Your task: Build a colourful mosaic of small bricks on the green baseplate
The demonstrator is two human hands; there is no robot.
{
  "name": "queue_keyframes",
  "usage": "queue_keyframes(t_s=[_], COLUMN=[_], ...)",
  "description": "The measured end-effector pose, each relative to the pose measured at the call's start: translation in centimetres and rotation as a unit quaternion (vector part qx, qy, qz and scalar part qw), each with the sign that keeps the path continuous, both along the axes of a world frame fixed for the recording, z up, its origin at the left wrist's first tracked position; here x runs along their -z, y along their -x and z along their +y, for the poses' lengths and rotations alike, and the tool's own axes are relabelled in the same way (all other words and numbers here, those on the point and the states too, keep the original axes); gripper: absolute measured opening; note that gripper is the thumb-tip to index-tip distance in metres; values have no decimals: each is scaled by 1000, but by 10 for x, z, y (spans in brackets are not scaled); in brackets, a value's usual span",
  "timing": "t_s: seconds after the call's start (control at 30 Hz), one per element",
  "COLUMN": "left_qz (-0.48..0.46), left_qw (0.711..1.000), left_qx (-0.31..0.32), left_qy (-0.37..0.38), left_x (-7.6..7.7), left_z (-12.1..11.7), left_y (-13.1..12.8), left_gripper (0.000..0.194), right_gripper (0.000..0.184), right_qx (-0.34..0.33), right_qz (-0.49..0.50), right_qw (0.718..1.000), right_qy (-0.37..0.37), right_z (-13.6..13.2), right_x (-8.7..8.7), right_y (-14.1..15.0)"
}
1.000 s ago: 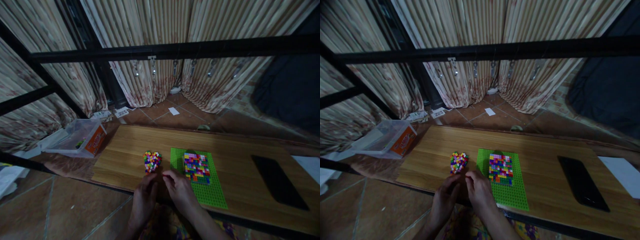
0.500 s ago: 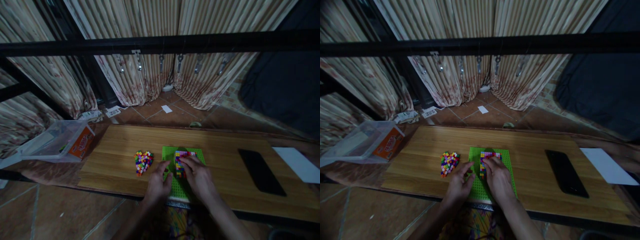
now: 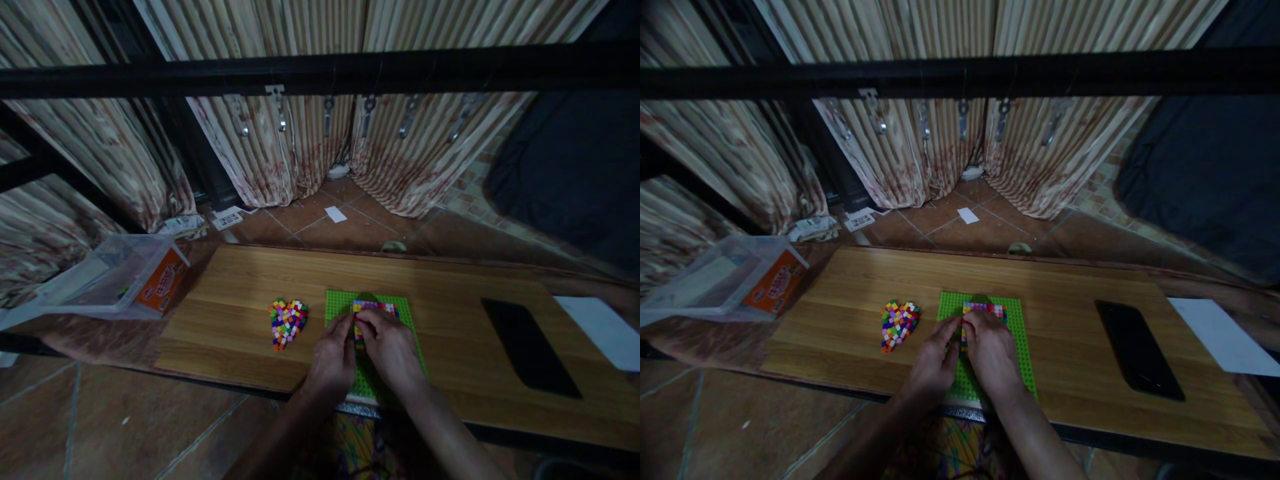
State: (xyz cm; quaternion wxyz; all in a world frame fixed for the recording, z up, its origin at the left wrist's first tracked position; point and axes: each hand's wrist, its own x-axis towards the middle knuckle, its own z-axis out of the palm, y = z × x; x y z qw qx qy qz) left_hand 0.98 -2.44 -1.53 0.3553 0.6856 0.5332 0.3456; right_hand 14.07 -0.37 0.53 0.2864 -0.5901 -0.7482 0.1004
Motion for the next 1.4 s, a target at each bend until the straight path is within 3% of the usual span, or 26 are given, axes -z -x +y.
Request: queue_keyframes(t_s=[0.3, 0.53, 0.87, 1.4], left_qz=[19, 54, 88, 113], left_qw=[1000, 998, 996, 993], left_qx=[4, 3, 2, 1], left_qy=[-12, -24, -17, -20], left_x=[3, 6, 9, 10], left_z=[-2, -3, -2, -1], left_y=[-3, -4, -8, -10], left_gripper=[49, 53, 59, 61], right_gripper=[23, 30, 34, 37], right_qx=[-1, 10, -9, -22], right_qz=[21, -48, -133, -128], right_qw=[998, 993, 987, 987], right_qy=[-56, -111, -88, -97], right_z=[-12, -20, -24, -24], right_x=[6, 18, 16, 20], right_y=[-4, -3, -1, 2])
